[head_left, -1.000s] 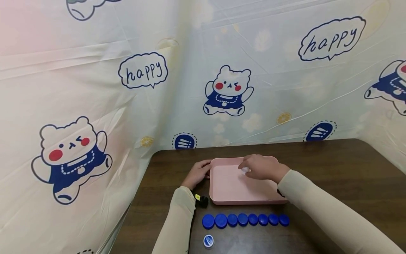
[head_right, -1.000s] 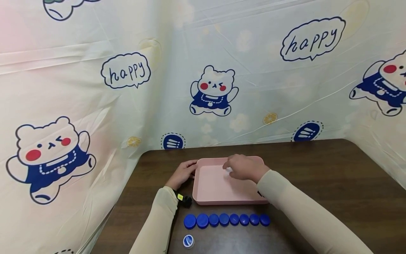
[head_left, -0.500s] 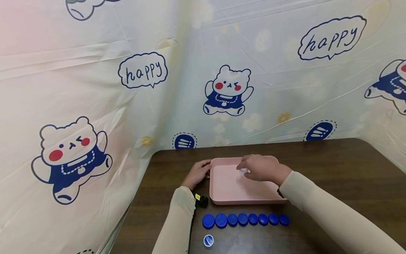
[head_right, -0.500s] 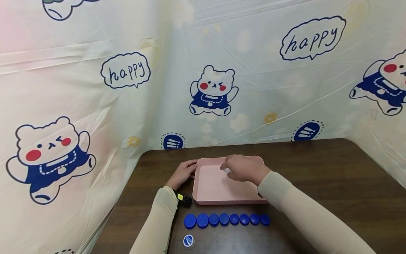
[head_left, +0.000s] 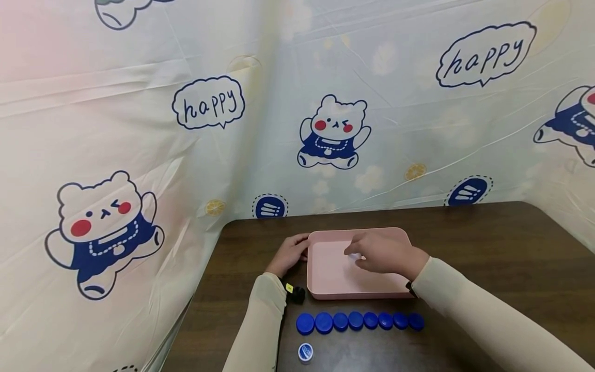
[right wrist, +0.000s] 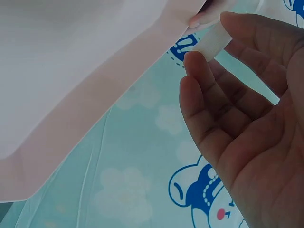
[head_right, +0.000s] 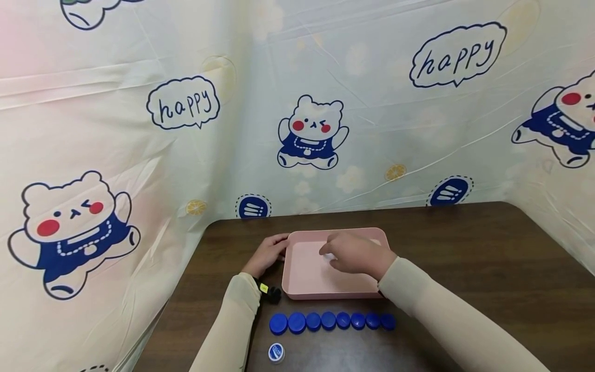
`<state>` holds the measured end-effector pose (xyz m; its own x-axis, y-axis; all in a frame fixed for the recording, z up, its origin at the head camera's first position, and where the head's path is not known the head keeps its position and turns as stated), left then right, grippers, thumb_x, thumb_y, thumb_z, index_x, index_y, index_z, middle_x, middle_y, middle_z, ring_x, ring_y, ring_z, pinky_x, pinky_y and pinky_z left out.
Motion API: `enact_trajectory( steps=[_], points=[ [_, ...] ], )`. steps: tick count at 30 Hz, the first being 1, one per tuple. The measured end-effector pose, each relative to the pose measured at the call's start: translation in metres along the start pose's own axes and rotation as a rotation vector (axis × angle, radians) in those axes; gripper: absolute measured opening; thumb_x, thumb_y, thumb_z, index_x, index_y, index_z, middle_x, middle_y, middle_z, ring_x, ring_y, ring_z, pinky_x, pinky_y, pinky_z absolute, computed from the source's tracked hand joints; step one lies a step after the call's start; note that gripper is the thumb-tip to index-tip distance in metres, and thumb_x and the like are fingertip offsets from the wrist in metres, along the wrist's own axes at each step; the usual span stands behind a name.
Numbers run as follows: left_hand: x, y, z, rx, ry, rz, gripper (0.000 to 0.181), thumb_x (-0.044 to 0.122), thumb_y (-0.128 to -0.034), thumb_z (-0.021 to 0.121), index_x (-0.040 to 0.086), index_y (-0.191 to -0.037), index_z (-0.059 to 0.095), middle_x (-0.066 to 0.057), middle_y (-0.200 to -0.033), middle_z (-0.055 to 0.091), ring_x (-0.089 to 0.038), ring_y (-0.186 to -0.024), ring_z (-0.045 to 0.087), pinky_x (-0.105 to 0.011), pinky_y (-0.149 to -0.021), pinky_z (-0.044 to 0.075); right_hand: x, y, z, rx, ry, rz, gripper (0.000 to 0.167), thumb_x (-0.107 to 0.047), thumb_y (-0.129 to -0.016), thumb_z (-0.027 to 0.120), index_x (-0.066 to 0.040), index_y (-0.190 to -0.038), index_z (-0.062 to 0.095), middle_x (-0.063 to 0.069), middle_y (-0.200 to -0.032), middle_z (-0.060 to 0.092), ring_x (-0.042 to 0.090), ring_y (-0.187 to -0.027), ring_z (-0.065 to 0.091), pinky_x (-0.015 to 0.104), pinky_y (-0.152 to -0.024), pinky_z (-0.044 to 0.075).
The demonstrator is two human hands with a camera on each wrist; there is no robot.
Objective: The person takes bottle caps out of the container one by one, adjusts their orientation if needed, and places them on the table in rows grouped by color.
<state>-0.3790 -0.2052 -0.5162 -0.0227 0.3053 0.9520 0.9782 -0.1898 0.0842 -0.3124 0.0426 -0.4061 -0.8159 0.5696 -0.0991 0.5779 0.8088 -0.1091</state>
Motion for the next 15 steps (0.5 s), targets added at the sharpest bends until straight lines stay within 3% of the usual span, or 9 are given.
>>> enact_trajectory(
  steps=[3, 15],
  points=[
    [-0.01, -0.006, 0.0, 0.021, 0.015, 0.008, 0.035, 0.027, -0.1006, 0.054, 0.013, -0.132, 0.061, -0.008, -0.104, 0.066, -0.021, -0.083, 0.063, -0.033, -0.072, 0.056, -0.006, 0.002, -0.001, 0.013, -0.001, -0.029, 0.025, -0.016, -0.084, 0.075, -0.012, -0.109, 0.075, 0.0, -0.1, 0.069, 0.013, -0.09, 0.064, 0.031, -0.078, 0.054],
    [-0.01, -0.006, 0.0, 0.005, 0.034, 0.008, 0.04, 0.028, -0.101, 0.054, 0.009, -0.136, 0.057, -0.013, -0.111, 0.065, -0.021, -0.082, 0.063, -0.034, -0.071, 0.056, -0.023, 0.007, 0.005, -0.004, -0.014, -0.036, 0.027, -0.016, -0.086, 0.074, -0.013, -0.112, 0.074, 0.0, -0.103, 0.069, 0.015, -0.093, 0.066, 0.032, -0.081, 0.054]
  ],
)
Point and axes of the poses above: each hand's wrist, its own y-axis away from the middle knuckle, its own z-axis out of the palm, x = y × z, the point moved 3 cm from there along -y, towards the middle knuckle
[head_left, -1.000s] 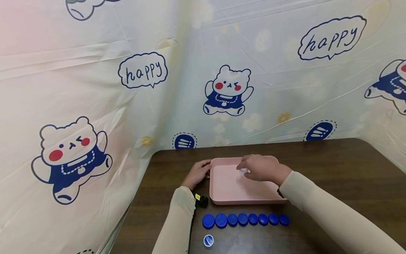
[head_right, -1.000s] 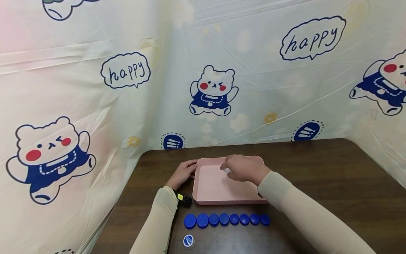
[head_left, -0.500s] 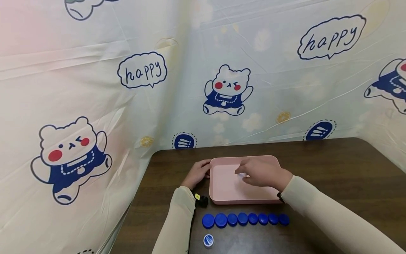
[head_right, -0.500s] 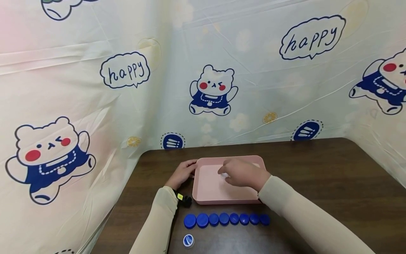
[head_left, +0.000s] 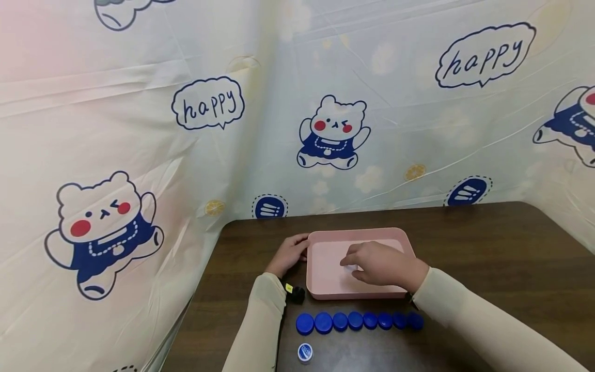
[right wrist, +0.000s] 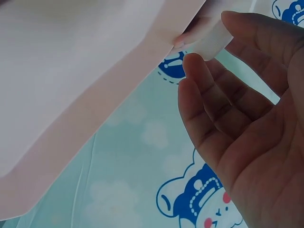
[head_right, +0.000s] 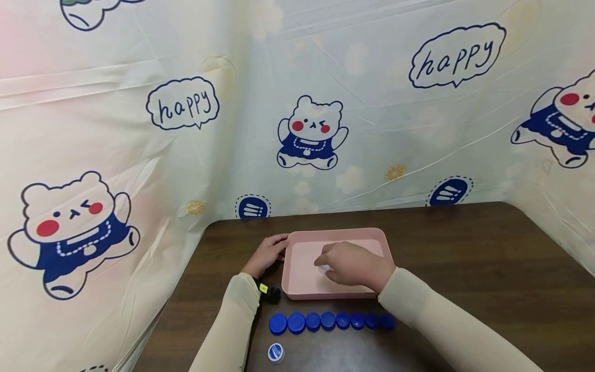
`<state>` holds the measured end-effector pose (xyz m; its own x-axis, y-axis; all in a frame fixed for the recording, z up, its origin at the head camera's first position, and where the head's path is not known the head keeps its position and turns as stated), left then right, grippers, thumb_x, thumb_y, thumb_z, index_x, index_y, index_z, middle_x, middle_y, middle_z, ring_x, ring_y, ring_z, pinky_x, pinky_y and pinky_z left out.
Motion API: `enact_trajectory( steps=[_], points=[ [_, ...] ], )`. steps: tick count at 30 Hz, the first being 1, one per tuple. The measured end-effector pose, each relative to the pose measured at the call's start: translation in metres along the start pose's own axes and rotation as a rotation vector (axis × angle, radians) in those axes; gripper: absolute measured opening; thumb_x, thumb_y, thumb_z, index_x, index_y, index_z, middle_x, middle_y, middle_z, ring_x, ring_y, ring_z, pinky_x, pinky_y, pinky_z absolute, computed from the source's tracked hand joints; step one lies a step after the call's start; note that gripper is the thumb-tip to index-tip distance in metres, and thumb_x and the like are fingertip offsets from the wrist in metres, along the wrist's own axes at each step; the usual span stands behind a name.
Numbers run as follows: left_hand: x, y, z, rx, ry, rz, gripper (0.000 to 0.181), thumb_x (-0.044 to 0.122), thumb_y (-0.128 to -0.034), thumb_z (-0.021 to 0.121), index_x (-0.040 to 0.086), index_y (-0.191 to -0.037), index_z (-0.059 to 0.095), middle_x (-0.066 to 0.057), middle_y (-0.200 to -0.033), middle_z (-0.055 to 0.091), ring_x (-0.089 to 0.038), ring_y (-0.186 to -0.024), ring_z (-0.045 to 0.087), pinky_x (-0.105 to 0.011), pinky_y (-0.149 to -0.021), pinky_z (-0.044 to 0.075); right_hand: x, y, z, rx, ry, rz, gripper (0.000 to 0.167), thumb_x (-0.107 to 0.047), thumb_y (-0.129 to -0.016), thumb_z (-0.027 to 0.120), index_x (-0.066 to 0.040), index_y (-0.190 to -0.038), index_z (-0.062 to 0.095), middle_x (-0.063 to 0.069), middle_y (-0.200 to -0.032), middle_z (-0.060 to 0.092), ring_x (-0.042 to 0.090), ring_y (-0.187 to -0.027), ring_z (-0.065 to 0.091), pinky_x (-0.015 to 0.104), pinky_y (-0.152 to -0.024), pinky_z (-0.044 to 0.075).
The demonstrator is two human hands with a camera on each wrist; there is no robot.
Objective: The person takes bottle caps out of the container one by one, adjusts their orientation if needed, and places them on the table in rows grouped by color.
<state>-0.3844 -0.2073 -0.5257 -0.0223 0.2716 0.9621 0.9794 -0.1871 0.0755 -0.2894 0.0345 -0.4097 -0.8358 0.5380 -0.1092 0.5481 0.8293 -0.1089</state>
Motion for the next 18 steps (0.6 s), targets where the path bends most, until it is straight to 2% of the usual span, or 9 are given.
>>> enact_trajectory(
  steps=[11, 18],
  points=[
    [0.0, 0.0, 0.001, 0.006, -0.023, 0.006, 0.038, 0.03, -0.1007, 0.054, 0.012, -0.134, 0.059, -0.008, -0.108, 0.066, -0.021, -0.084, 0.063, -0.033, -0.072, 0.055, -0.01, 0.006, -0.001, 0.037, 0.003, -0.06, 0.026, -0.017, -0.087, 0.072, -0.013, -0.113, 0.073, -0.001, -0.103, 0.067, 0.013, -0.094, 0.064, 0.032, -0.082, 0.053],
    [0.001, 0.001, 0.0, 0.004, -0.012, 0.013, 0.039, 0.029, -0.1004, 0.055, 0.011, -0.134, 0.06, -0.008, -0.109, 0.065, -0.021, -0.084, 0.063, -0.033, -0.071, 0.055, -0.016, 0.009, 0.004, 0.06, -0.012, -0.096, 0.023, -0.017, -0.087, 0.072, -0.014, -0.11, 0.074, -0.002, -0.1, 0.064, 0.01, -0.088, 0.062, 0.03, -0.079, 0.053]
  ],
)
Point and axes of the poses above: each hand's wrist, its own y-axis away from the middle knuckle, its own z-axis out of the palm, x = y × z, the point moved 3 cm from there along -y, towards the middle knuckle
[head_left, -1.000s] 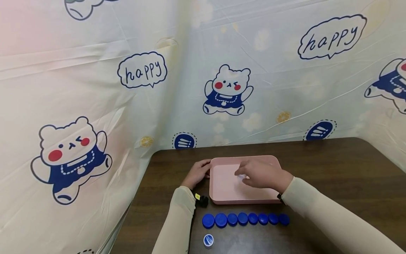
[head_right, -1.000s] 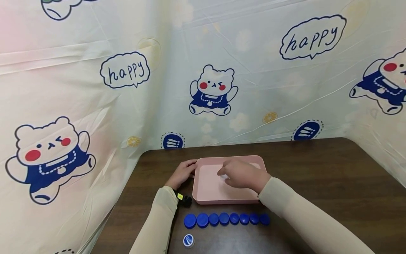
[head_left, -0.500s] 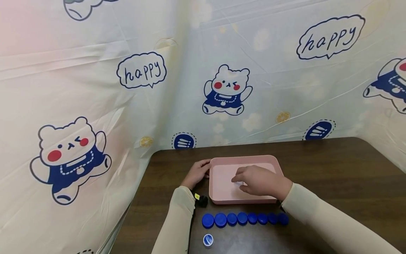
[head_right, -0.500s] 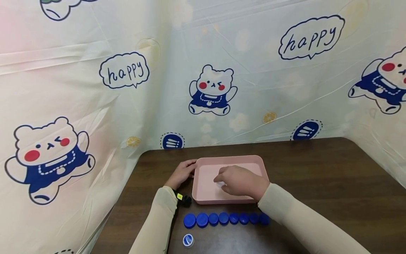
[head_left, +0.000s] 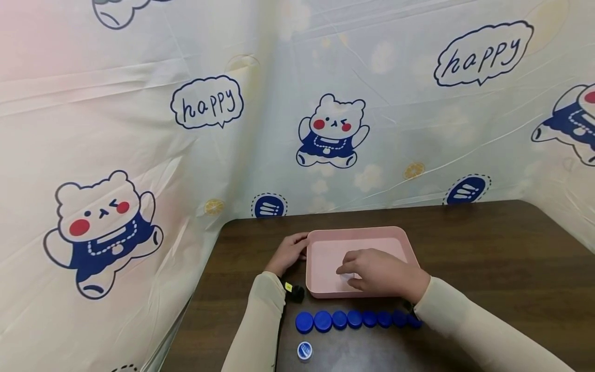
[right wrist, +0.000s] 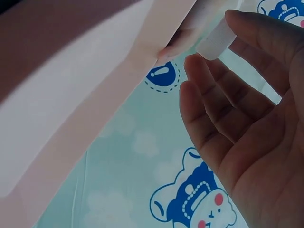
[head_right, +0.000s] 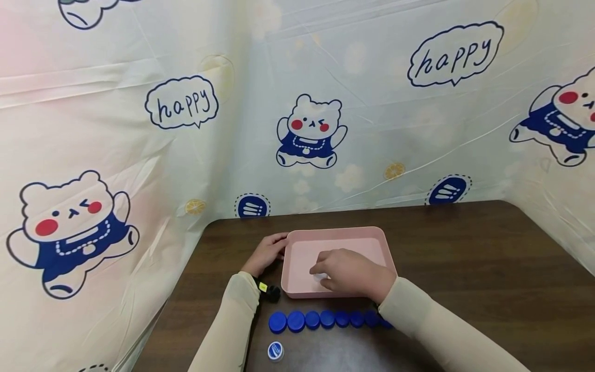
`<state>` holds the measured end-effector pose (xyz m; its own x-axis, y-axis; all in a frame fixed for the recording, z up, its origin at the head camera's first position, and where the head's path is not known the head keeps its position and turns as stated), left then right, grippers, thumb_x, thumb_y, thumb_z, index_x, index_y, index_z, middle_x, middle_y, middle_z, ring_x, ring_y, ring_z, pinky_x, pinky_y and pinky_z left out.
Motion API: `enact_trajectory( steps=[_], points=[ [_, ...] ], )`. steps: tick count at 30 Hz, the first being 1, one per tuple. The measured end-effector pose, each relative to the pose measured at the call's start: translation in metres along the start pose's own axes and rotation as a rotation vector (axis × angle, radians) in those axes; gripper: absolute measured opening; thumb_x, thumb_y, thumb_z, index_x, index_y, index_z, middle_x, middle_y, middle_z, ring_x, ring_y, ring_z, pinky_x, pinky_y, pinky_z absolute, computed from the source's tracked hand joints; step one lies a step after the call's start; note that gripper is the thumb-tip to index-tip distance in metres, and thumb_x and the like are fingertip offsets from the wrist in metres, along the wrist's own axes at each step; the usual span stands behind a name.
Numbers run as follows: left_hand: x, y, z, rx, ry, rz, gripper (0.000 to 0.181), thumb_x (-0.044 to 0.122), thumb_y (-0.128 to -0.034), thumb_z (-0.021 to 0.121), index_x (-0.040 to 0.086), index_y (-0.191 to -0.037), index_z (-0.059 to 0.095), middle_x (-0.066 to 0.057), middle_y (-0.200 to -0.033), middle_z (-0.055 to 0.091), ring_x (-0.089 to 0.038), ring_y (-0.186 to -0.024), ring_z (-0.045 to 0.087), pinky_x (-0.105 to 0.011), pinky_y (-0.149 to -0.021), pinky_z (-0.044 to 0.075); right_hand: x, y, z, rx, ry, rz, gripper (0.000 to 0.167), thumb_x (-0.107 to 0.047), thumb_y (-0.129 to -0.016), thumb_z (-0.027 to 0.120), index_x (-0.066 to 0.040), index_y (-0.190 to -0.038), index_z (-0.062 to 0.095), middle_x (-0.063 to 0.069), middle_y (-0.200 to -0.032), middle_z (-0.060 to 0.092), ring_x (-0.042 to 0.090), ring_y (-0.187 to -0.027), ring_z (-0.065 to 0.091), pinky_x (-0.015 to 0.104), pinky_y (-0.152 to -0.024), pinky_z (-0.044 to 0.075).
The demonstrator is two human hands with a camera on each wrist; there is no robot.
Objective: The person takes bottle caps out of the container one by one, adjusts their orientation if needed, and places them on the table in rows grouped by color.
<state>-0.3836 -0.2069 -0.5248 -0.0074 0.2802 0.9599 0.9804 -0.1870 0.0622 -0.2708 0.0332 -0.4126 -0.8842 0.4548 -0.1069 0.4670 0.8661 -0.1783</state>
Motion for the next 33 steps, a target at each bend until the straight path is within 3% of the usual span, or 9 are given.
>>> enact_trajectory(
  steps=[14, 20, 27, 33],
  points=[
    [-0.001, 0.002, 0.0, -0.002, -0.003, -0.01, 0.038, 0.028, -0.1011, 0.054, 0.012, -0.135, 0.059, -0.01, -0.111, 0.065, -0.021, -0.085, 0.063, -0.033, -0.073, 0.055, -0.009, 0.003, 0.005, -0.003, -0.05, -0.02, 0.026, -0.016, -0.087, 0.072, -0.012, -0.113, 0.072, -0.002, -0.103, 0.063, 0.008, -0.09, 0.062, 0.028, -0.08, 0.052],
    [0.001, 0.0, -0.001, -0.032, 0.009, -0.026, 0.039, 0.024, -0.1022, 0.052, 0.008, -0.138, 0.055, -0.015, -0.116, 0.064, -0.023, -0.087, 0.063, -0.034, -0.073, 0.056, -0.015, 0.005, 0.007, -0.009, -0.058, -0.014, 0.027, -0.018, -0.088, 0.071, -0.013, -0.115, 0.071, -0.004, -0.104, 0.063, 0.007, -0.09, 0.061, 0.027, -0.08, 0.052],
    [0.03, 0.02, 0.0, -0.05, -0.018, -0.024, 0.041, 0.019, -0.1027, 0.05, 0.001, -0.139, 0.051, -0.019, -0.117, 0.062, -0.025, -0.087, 0.063, -0.036, -0.076, 0.055, -0.024, 0.006, 0.01, 0.022, -0.044, -0.066, 0.026, -0.016, -0.087, 0.072, -0.012, -0.114, 0.071, -0.003, -0.102, 0.062, 0.005, -0.087, 0.06, 0.024, -0.076, 0.052],
    [0.004, 0.002, 0.0, -0.008, 0.002, -0.007, 0.038, 0.026, -0.1011, 0.054, 0.01, -0.135, 0.058, -0.011, -0.111, 0.065, -0.021, -0.084, 0.063, -0.033, -0.072, 0.056, -0.028, 0.008, 0.012, 0.043, -0.04, -0.097, 0.025, -0.017, -0.089, 0.071, -0.013, -0.113, 0.071, -0.004, -0.102, 0.062, 0.003, -0.086, 0.06, 0.023, -0.075, 0.052]
  ],
)
Point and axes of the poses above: each hand's wrist, its own y-axis away from the middle knuckle, its own z-axis out of the palm, x = y × z, the point moved 3 cm from there along -y, towards the middle knuckle
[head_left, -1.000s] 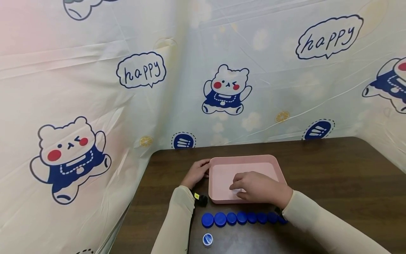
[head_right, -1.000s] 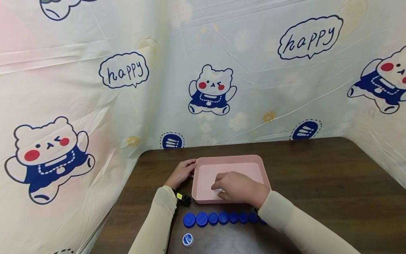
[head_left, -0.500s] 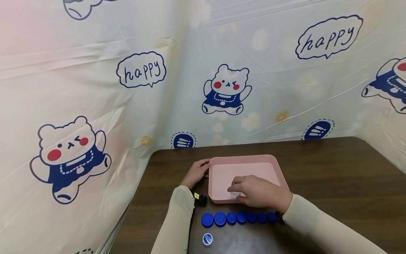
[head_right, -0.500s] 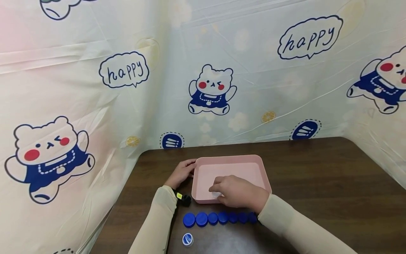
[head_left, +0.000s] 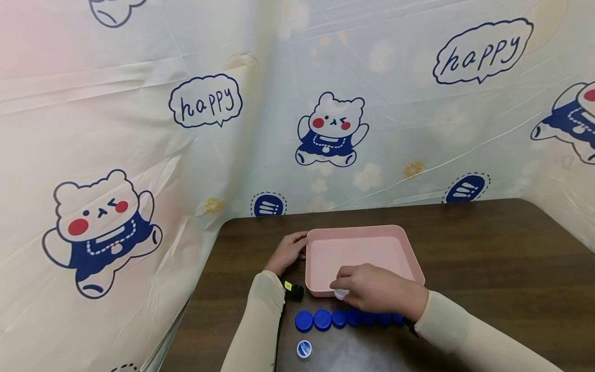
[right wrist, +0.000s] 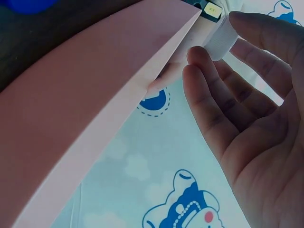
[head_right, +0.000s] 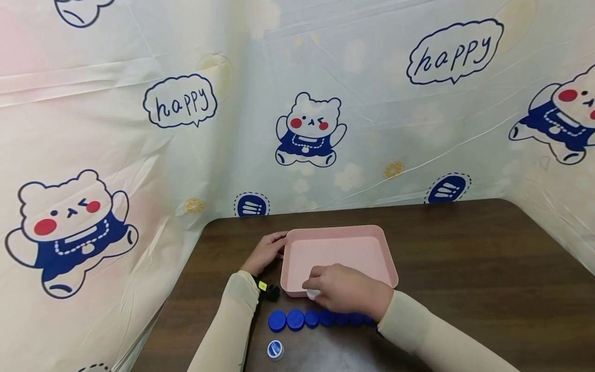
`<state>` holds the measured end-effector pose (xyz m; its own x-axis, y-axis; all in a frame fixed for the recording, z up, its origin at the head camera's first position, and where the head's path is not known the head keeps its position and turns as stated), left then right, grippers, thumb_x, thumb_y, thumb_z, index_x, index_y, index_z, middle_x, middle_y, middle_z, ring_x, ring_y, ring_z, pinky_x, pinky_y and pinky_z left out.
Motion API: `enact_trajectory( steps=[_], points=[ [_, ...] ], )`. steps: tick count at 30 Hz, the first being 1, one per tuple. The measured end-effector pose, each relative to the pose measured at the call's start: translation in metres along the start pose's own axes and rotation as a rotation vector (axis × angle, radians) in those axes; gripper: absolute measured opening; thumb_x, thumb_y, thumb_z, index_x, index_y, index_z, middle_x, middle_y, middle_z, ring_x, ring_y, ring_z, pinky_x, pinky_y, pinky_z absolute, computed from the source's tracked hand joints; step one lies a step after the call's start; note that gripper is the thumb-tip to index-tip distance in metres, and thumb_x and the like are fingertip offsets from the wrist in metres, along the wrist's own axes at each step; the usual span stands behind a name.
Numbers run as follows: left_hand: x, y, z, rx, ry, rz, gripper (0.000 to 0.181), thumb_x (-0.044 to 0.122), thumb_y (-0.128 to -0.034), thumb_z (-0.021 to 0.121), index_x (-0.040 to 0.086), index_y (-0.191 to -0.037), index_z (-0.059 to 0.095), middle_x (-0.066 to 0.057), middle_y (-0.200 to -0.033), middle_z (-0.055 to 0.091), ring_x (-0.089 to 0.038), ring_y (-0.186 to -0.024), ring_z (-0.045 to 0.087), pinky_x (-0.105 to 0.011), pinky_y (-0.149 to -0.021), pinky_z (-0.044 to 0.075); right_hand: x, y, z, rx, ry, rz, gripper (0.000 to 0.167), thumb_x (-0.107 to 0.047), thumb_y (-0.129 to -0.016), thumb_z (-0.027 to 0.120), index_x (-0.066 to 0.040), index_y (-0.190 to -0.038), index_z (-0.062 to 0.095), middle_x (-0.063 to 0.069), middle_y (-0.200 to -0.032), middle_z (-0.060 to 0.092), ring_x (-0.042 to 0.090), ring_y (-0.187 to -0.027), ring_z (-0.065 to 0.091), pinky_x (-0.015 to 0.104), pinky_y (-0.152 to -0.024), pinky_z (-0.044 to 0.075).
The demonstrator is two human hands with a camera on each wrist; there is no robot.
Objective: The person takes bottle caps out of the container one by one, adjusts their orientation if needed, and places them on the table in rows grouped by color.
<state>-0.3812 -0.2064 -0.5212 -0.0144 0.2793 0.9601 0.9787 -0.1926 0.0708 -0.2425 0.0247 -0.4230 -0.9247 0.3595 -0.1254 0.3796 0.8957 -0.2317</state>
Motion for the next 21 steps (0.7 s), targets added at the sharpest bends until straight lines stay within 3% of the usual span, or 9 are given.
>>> enact_trajectory(
  steps=[1, 13, 21],
  points=[
    [-0.005, -0.004, 0.0, 0.008, 0.0, 0.0, 0.038, 0.028, -0.1008, 0.054, 0.012, -0.135, 0.059, -0.009, -0.11, 0.065, -0.021, -0.084, 0.063, -0.033, -0.072, 0.056, -0.001, 0.0, 0.0, -0.002, -0.003, 0.002, 0.024, -0.017, -0.089, 0.07, -0.013, -0.113, 0.071, -0.004, -0.102, 0.062, 0.003, -0.085, 0.059, 0.022, -0.075, 0.051],
    [-0.004, -0.002, 0.0, 0.009, 0.011, 0.022, 0.037, 0.026, -0.1002, 0.056, 0.011, -0.133, 0.06, -0.009, -0.112, 0.065, -0.021, -0.084, 0.063, -0.033, -0.071, 0.055, -0.012, -0.001, 0.006, 0.001, -0.008, -0.032, 0.033, -0.017, -0.089, 0.07, -0.019, -0.121, 0.069, -0.006, -0.1, 0.062, -0.001, -0.08, 0.057, 0.019, -0.071, 0.049],
    [-0.003, -0.001, 0.002, 0.005, 0.013, 0.022, 0.036, 0.027, -0.1001, 0.056, 0.011, -0.133, 0.061, -0.01, -0.106, 0.066, -0.02, -0.082, 0.063, -0.033, -0.071, 0.056, -0.02, -0.001, 0.01, 0.01, -0.014, -0.076, 0.024, -0.017, -0.087, 0.071, -0.015, -0.111, 0.072, -0.006, -0.101, 0.062, 0.0, -0.085, 0.059, 0.018, -0.072, 0.05]
  ],
)
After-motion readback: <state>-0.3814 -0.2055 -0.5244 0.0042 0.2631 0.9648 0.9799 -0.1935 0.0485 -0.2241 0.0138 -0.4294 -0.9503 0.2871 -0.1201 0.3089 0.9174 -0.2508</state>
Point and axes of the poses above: each hand's wrist, its own y-axis away from the middle knuckle, its own z-axis out of the palm, x = y × z, the point moved 3 cm from there along -y, towards the middle knuckle
